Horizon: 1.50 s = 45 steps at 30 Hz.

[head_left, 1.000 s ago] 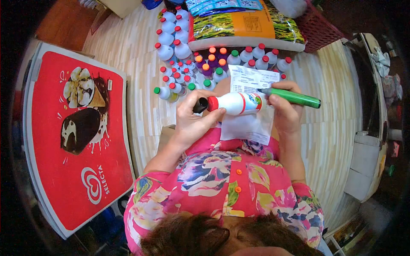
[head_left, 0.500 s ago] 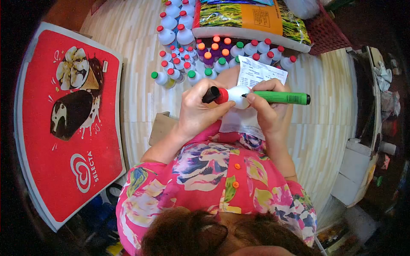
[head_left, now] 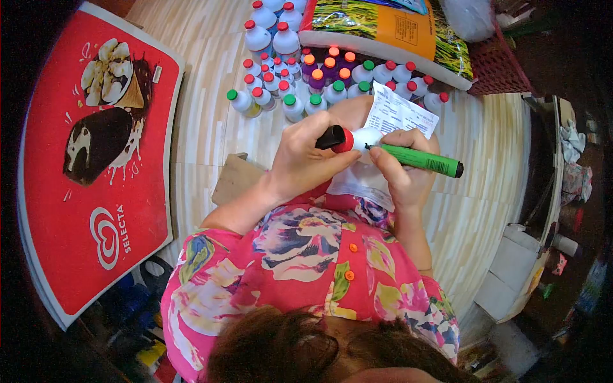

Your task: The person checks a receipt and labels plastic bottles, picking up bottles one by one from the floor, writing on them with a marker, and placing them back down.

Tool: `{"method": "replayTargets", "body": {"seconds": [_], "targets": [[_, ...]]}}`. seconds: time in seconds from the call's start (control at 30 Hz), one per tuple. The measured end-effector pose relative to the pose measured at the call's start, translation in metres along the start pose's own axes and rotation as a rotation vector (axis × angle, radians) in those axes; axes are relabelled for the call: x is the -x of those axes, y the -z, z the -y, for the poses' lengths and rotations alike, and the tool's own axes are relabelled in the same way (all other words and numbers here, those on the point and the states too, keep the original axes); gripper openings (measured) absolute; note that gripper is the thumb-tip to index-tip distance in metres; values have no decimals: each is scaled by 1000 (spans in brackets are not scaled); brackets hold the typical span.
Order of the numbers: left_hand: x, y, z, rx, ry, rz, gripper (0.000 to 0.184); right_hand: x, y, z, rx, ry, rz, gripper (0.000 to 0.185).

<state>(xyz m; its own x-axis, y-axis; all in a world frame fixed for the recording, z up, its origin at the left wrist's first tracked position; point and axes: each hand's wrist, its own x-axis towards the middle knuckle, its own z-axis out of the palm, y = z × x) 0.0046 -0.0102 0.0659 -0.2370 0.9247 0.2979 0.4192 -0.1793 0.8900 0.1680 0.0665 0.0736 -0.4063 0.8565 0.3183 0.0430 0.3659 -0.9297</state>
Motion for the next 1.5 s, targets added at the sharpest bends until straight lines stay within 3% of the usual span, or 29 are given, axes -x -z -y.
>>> {"method": "replayTargets", "body": {"seconds": [0.17,0.27,0.67,0.77,0.87,0.97,1.07,1.13,1.23,1.3,1.4,1.5], "targets": [[-1,1,2,-14,-18,-14,34,3,-3,-2,-94,-72,-24,16],[0,0,4,-22,-31,-27,34,6,-5,-14,-336,-95,-89,17],[3,-1,6,-9,35,-17,31,5,-6,-5,-124,-45,-40,17],[3,-1,7,-1,43,-22,30,8,-10,-12,-297,-128,-107,16],[3,-1,5,-11,44,-24,31,8,-10,-8,-202,-173,-85,17],[4,-2,10,8,38,-21,31,6,-4,-17,-321,-189,-130,18],[6,1,11,77,49,-34,32,0,9,-32,-831,-200,-139,18],[4,18,-2,148,79,-45,32,-5,18,-44,-930,-145,-77,21],[8,64,-16,163,127,-229,34,-6,28,-60,-1014,-105,4,23],[8,107,-26,-44,140,-260,35,-4,26,-69,-1076,-132,-8,24],[13,141,-6,-290,358,-315,27,-1,20,-80,-1133,-185,-2,26],[19,142,69,-556,401,-257,26,-1,11,-76,-1135,-236,-34,26]]}}
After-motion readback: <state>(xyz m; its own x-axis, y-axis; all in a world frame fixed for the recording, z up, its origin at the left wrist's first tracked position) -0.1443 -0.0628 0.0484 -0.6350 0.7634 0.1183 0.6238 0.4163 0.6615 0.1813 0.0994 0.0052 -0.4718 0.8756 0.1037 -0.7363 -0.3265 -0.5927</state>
